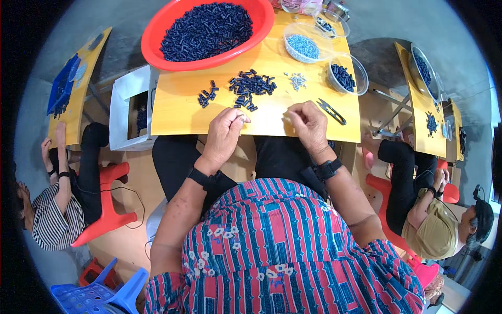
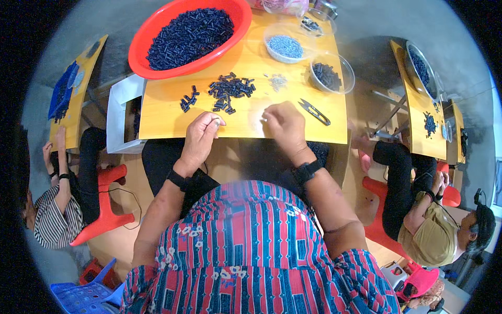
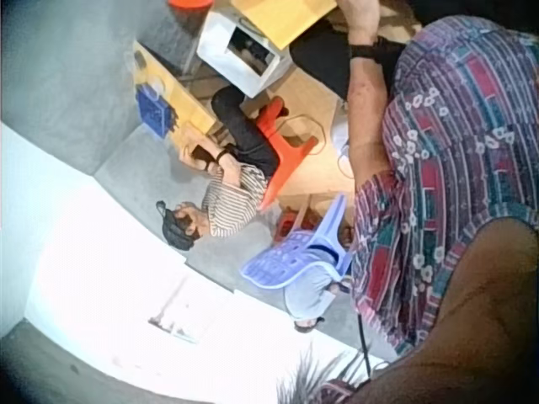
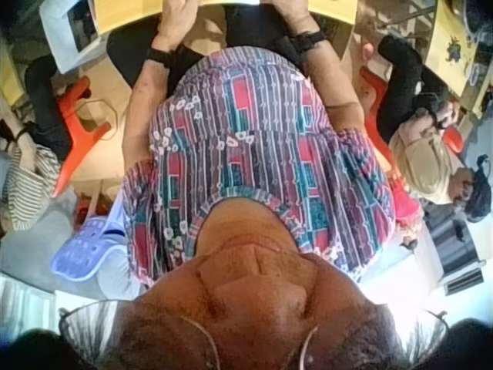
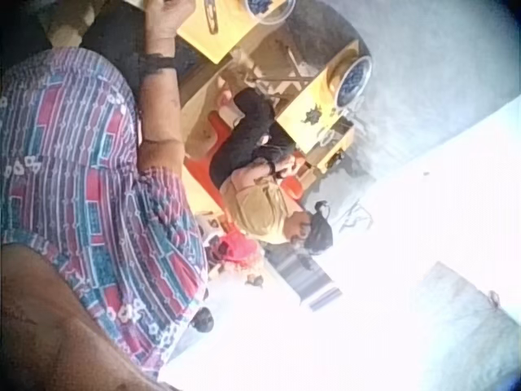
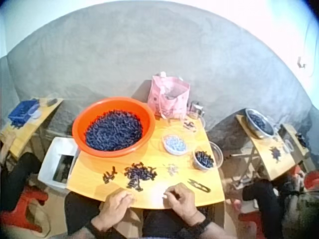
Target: Manually assembling small blue plastic components at a workshop table.
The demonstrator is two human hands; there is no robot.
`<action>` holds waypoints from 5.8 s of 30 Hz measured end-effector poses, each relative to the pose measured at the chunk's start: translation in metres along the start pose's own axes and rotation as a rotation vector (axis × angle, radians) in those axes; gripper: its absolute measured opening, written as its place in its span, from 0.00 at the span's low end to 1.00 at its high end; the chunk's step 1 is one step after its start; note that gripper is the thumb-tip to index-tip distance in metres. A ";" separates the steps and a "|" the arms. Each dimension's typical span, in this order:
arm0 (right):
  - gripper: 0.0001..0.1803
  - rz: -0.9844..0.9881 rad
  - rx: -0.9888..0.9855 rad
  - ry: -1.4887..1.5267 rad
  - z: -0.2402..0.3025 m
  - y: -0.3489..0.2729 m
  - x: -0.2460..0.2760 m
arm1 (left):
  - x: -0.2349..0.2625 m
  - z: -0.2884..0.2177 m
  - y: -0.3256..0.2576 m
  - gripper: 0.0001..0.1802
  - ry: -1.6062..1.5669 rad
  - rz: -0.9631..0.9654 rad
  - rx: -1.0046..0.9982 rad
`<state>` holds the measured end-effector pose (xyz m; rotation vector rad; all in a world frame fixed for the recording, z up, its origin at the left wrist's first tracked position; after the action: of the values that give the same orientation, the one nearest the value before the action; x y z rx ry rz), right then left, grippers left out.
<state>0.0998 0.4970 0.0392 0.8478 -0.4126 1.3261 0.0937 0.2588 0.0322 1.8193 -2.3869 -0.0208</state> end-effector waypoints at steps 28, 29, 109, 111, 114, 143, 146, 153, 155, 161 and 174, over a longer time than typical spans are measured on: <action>0.04 0.048 0.110 -0.712 -0.002 0.038 -0.016 | 0.002 0.004 -0.008 0.10 -0.109 0.002 -0.037; 0.04 0.053 0.108 -0.722 -0.002 0.037 -0.018 | 0.002 0.004 -0.009 0.10 -0.133 -0.008 -0.015; 0.07 0.282 0.331 0.138 0.079 -0.021 -0.016 | -0.017 0.010 -0.051 0.07 -0.648 -0.064 0.131; 0.05 0.280 0.335 0.146 0.078 -0.018 -0.015 | -0.015 0.011 -0.047 0.06 -0.596 -0.044 0.148; 0.05 0.254 0.304 0.034 0.067 -0.001 -0.013 | -0.010 0.006 -0.037 0.06 -0.425 -0.054 0.096; 0.07 0.309 0.372 -0.528 0.047 0.045 -0.042 | 0.012 0.014 -0.006 0.06 -0.104 -0.173 -0.064; 0.06 0.310 0.315 -0.613 0.042 0.043 -0.042 | 0.010 0.013 -0.005 0.05 -0.075 -0.175 -0.057; 0.06 0.250 0.291 -0.562 0.033 0.034 -0.044 | 0.007 0.012 -0.005 0.06 0.006 -0.111 -0.127; 0.06 0.249 0.264 -0.511 0.032 0.033 -0.042 | 0.006 0.012 -0.004 0.06 0.048 -0.121 -0.141; 0.09 0.291 0.238 -0.270 0.041 0.021 -0.033 | 0.006 0.010 -0.006 0.06 -0.029 -0.124 -0.006; 0.10 0.326 0.518 -0.290 0.077 0.005 -0.034 | -0.009 0.013 -0.026 0.07 -0.425 -0.200 0.098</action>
<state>0.1025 0.4176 0.0665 1.4627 -0.4523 1.6503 0.1198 0.2593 0.0157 2.2897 -2.4890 -0.3511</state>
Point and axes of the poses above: each hand's wrist, its own y-axis towards the middle knuckle, its own x-axis out of the back of the hand, z = x × y, the point moved 2 cm from there along y, towards the middle knuckle, and after that the axes turned 14 degrees about -y, right-handed, at the moved point
